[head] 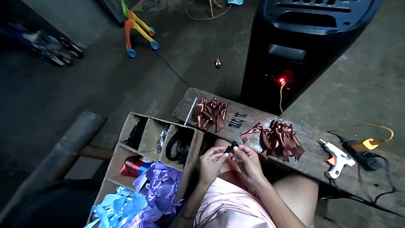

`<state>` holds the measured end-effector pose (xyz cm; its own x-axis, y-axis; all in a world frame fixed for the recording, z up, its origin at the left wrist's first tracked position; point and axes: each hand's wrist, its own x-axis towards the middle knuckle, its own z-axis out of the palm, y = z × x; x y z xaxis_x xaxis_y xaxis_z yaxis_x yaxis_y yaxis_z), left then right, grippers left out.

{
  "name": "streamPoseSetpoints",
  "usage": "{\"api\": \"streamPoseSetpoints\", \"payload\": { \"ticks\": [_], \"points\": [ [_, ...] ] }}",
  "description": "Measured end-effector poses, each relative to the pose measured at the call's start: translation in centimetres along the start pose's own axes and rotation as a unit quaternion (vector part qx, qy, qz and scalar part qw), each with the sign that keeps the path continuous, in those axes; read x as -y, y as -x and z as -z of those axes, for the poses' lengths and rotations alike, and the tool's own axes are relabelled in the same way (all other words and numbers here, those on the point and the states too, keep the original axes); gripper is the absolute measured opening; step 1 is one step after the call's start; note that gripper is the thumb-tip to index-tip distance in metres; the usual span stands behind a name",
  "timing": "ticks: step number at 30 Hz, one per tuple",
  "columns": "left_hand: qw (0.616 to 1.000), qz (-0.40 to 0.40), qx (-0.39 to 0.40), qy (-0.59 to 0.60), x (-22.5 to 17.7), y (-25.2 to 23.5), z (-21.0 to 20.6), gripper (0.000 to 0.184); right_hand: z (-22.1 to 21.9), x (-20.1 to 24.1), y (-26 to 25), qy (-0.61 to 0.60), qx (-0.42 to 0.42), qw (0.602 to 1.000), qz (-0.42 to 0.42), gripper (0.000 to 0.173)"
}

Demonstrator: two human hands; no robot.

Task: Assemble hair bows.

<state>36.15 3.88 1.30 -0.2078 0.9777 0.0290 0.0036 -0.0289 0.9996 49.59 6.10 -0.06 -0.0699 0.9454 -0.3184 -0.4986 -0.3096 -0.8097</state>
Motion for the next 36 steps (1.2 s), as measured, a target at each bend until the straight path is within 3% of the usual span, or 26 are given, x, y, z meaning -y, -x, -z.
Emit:
{"api": "streamPoseSetpoints", "payload": {
  "ticks": [4,6,7,9,11,13,21,26,29,32,34,36],
  "points": [
    [0.994,0.085,-0.063,0.041,2.1,-0.6,-0.5,0.023,0.5,-1.1,-1.2,-0.002,-0.05,0.999,0.014,0.01],
    [0.985,0.129,-0.106,0.042,3.3,-1.1,-0.4,0.024,1.4,-1.3,-2.5,0.088,-0.077,0.99,0.078,0.007],
    [0.982,0.144,-0.115,0.04,3.8,-1.1,-0.3,0.024,2.2,-1.5,-3.6,0.174,-0.088,0.972,0.131,0.005],
    [0.978,0.166,-0.119,0.034,4.5,-0.7,-0.3,0.024,4.1,-2.0,-6.4,0.373,-0.085,0.898,0.219,0.016],
    [0.978,0.176,-0.109,0.034,5.1,0.0,-0.3,0.024,4.9,-2.0,-9.1,0.511,-0.044,0.821,0.251,0.021],
    [0.975,0.192,-0.107,0.038,5.3,0.7,-0.3,0.023,4.7,-2.1,-11.5,0.583,0.012,0.772,0.253,0.02],
    [0.963,0.237,-0.116,0.048,6.6,2.7,0.6,0.021,5.0,-3.9,-15.2,0.627,0.056,0.712,0.309,0.013],
    [0.963,0.24,-0.112,0.054,6.9,2.4,0.7,0.021,5.9,-5.7,-14.0,0.66,0.054,0.634,0.4,0.015],
    [0.963,0.24,-0.11,0.056,7.1,1.9,0.6,0.02,5.9,-5.7,-13.4,0.662,0.042,0.637,0.392,0.018],
    [0.962,0.24,-0.112,0.062,6.8,1.7,0.5,0.019,5.9,-5.6,-12.4,0.644,0.013,0.673,0.364,0.024],
    [0.962,0.237,-0.113,0.069,6.8,1.7,0.4,0.019,5.7,-5.3,-10.7,0.583,-0.002,0.729,0.359,0.02],
    [0.962,0.231,-0.118,0.081,6.8,1.8,0.3,0.018,5.2,-4.9,-8.1,0.503,0.001,0.815,0.286,0.02]
  ]
}}
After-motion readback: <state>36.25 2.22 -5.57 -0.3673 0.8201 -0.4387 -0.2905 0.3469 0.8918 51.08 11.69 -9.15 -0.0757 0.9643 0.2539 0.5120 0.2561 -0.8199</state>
